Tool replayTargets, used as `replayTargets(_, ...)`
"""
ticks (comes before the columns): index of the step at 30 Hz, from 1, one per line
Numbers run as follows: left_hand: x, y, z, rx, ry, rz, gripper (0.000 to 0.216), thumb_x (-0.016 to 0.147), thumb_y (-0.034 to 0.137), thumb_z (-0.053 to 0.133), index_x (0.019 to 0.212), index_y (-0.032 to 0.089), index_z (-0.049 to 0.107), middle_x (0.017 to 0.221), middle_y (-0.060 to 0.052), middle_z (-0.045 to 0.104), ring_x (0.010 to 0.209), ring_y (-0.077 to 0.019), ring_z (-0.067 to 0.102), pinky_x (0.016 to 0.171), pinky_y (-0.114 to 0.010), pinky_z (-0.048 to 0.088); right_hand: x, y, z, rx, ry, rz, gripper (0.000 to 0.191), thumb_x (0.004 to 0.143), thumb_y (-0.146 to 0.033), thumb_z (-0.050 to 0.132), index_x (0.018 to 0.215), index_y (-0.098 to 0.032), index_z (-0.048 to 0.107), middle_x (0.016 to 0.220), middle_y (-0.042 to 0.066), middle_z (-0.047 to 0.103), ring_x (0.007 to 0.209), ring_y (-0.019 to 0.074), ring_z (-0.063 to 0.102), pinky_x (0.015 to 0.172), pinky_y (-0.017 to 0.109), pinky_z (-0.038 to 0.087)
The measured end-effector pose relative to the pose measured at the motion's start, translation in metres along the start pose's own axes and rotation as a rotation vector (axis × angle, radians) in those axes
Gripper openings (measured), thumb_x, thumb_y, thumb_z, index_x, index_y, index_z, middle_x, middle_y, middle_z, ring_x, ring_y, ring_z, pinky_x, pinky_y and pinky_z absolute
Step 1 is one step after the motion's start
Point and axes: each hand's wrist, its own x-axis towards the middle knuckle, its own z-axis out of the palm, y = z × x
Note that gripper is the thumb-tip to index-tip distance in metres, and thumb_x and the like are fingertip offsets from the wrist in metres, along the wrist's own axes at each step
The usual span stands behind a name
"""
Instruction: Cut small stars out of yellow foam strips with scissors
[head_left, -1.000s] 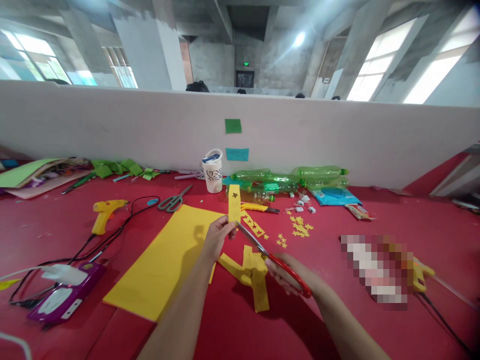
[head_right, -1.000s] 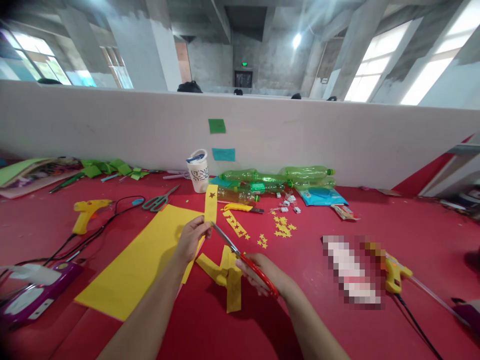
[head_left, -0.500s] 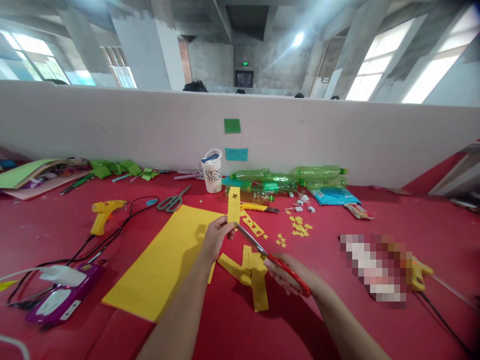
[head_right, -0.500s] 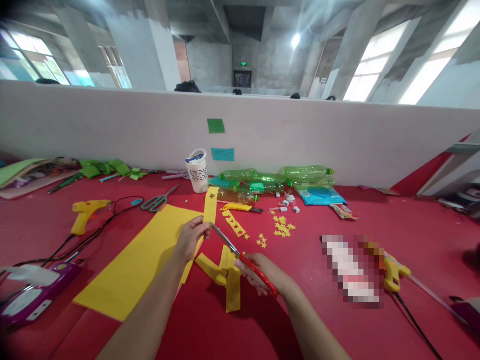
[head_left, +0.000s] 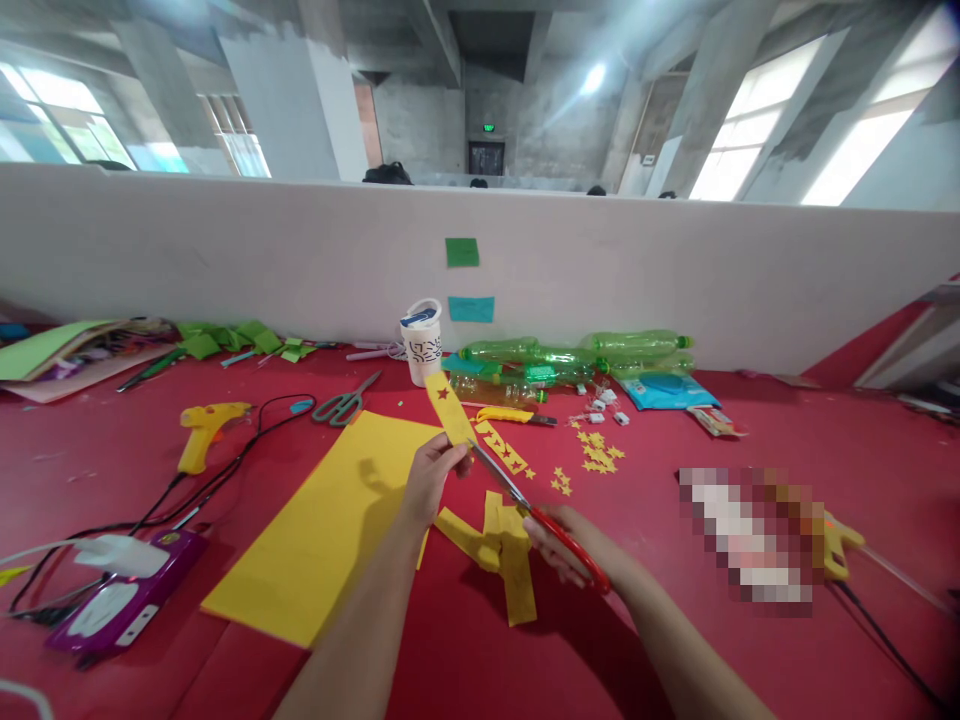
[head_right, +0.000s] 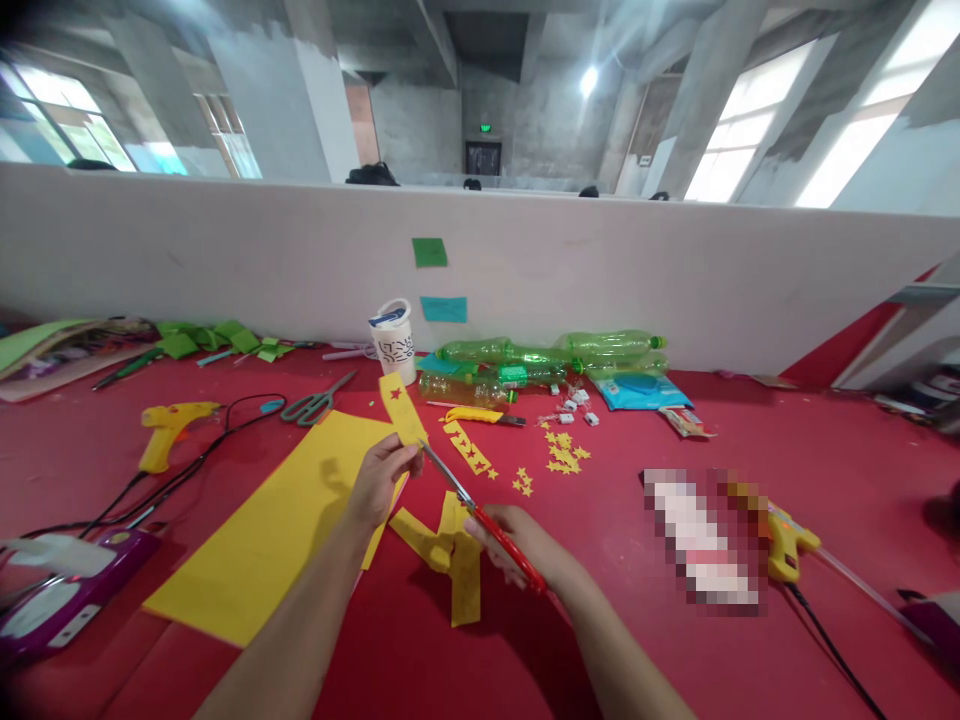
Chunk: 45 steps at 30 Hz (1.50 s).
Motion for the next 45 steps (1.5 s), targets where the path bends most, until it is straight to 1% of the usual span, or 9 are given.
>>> replayTargets(7,-0.001,-0.010,0.004,-0.046,0.073,-0.005,0.013,0.071,0.026,0.056,0.063,0.015,0.056,0.055,0.000,0.056,0.050,-0.0104,0.049,0.051,-0.025,0.038,-0.004,-0.005,0.009,0.079,-0.010,-0.049,0.035,0.080,-0.052,0.044,0.068,-0.020,0.037,0.046,-0.010,0.033,0.029,0.0025,0.028,0.031,0.015,0.030)
replayTargets(9,-0.001,-0.011,0.005,-0.059,0.080,-0.005,0.012,0.071,0.025,0.055,0.063,0.015,0.056,0.054,0.000,0.056,0.049,-0.0102,0.049,0.050,-0.025,0.038,-0.005,-0.006,0.011,0.087,-0.024,-0.060,0.035,0.080,-0.052,0.044,0.070,-0.020,0.039,0.045,-0.011,0.032,0.029,0.0029,0.028,0.031,0.015,0.028)
replayTargets(13,-0.001,-0.012,0.005,-0.059,0.066,0.010,0.014,0.071,0.024,0.056,0.060,0.015,0.055,0.052,0.001,0.054,0.048,-0.0095,0.047,0.050,-0.024,0.037,-0.004,-0.007,0.012,0.069,-0.041,-0.067,0.038,0.080,-0.055,0.042,0.070,-0.019,0.040,0.044,-0.011,0.032,0.029,0.0029,0.028,0.030,0.015,0.026)
replayTargets(21,-0.001,-0.014,0.005,-0.068,0.066,0.009,0.015,0.071,0.025,0.056,0.060,0.015,0.054,0.051,0.001,0.054,0.048,-0.0092,0.047,0.049,-0.024,0.036,-0.003,-0.006,0.014,0.082,-0.039,-0.054,0.038,0.081,-0.055,0.038,0.072,-0.019,0.040,0.042,-0.011,0.033,0.027,0.0026,0.028,0.030,0.014,0.027)
replayTargets(28,-0.001,-0.013,0.008,-0.113,0.078,0.007,0.014,0.072,0.024,0.056,0.061,0.015,0.054,0.052,0.002,0.055,0.048,-0.0092,0.047,0.049,-0.024,0.036,0.003,0.000,0.020,0.139,0.005,-0.009,0.034,0.080,-0.052,0.044,0.070,-0.020,0.038,0.043,-0.011,0.031,0.027,0.0034,0.025,0.024,0.014,0.026)
replayTargets(39,-0.001,-0.013,0.006,-0.128,0.050,0.008,0.014,0.073,0.023,0.055,0.062,0.014,0.055,0.054,0.001,0.055,0.050,-0.0092,0.048,0.050,-0.023,0.037,-0.002,-0.006,0.014,0.127,-0.004,-0.039,0.032,0.081,-0.046,0.047,0.065,-0.020,0.035,0.041,-0.010,0.031,0.026,0.0035,0.027,0.027,0.015,0.029)
replayTargets(45,-0.002,-0.011,0.005,-0.120,0.037,0.020,0.014,0.073,0.022,0.055,0.062,0.014,0.054,0.054,0.000,0.054,0.050,-0.0094,0.047,0.050,-0.023,0.037,-0.001,-0.004,0.011,0.101,0.030,-0.047,0.035,0.081,-0.049,0.044,0.063,-0.020,0.034,0.039,-0.010,0.033,0.025,0.0036,0.029,0.029,0.016,0.031)
